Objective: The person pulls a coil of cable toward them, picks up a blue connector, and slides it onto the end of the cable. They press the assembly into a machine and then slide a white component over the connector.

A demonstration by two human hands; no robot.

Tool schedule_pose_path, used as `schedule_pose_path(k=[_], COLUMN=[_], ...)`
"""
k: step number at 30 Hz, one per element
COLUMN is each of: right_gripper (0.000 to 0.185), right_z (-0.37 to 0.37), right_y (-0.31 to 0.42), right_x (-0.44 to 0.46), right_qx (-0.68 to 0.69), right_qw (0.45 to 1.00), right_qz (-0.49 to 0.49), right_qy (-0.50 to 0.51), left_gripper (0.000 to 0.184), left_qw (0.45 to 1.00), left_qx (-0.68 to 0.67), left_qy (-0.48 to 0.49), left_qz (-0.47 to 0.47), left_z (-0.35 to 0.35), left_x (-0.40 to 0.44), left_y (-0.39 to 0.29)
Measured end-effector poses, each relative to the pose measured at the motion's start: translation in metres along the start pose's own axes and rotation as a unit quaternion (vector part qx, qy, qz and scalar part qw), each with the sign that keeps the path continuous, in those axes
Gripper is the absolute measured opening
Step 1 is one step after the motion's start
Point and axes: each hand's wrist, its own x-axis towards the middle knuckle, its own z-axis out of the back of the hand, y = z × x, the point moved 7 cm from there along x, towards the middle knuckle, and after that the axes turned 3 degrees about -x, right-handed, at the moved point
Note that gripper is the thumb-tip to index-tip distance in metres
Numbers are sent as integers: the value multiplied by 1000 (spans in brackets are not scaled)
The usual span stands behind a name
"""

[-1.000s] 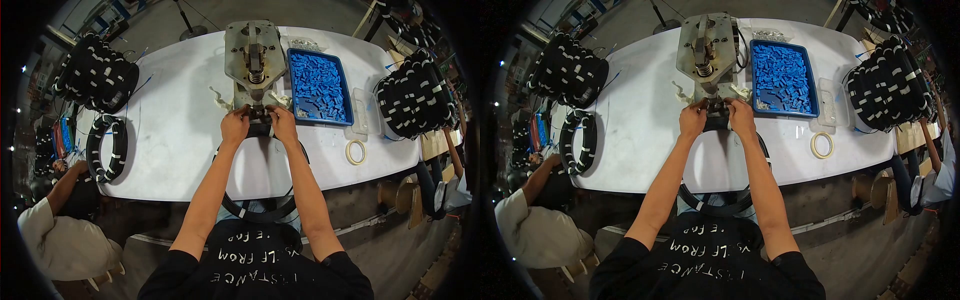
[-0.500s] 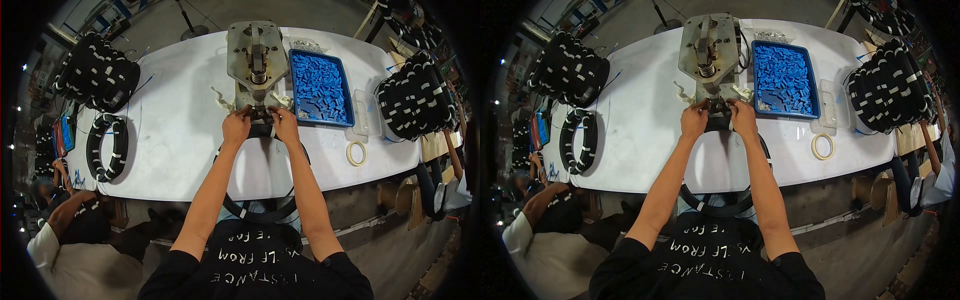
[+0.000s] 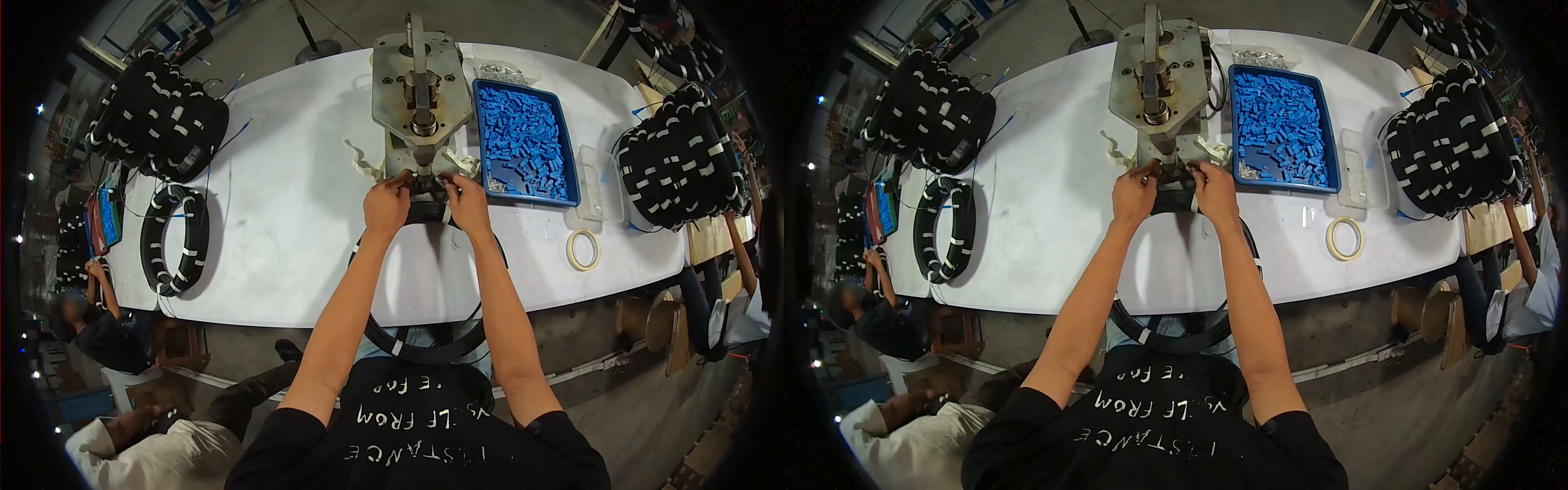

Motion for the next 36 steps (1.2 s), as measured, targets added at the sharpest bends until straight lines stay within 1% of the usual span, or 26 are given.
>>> schedule_pose_path(k=[6,8,11,13,14,16,20,23,25,27,29,31,36], right_gripper=[18,23,26,25,23,22,20,19,18,18,18,18,17], right_z=[1,3,5,6,7,9,9,9,11,10,9,8,8], right_y=[1,1,3,4,5,7,6,7,9,7,6,4,4], right_x=[-1,-2,-3,-4,-4,-5,-5,-6,-5,-5,-5,-5,-5], right_qx=[8,26,37,39,41,31,29,23,30,38,34,43,45], right_qw=[1000,1000,999,999,999,999,999,1000,999,999,999,999,999], right_qz=[2,-12,-35,-32,-28,-23,-1,-4,-16,-28,-13,-19,-19], right_qy=[4,4,18,9,0,-8,-16,-20,-11,-3,-7,-4,-6], left_gripper=[29,32,33,31,31,25,24,24,23,23,23,24,26], left_qw=[999,998,996,990,990,989,992,991,989,990,990,989,990], left_qx=[-32,-47,-79,-137,-137,-142,-122,-126,-135,-134,-132,-132,-132], left_qy=[-11,-11,-20,-27,-27,-28,-16,-23,-44,-39,-34,-43,-32], left_qz=[-23,-27,-23,-21,-22,-30,-26,-25,-39,-33,-27,-50,-47], left_z=[0,-1,3,7,7,5,1,0,3,2,2,3,2], left_x=[0,0,0,-1,-1,0,1,0,0,0,1,0,0], left_y=[-2,-2,-4,-7,-7,-5,0,1,-1,0,-1,-3,-2])
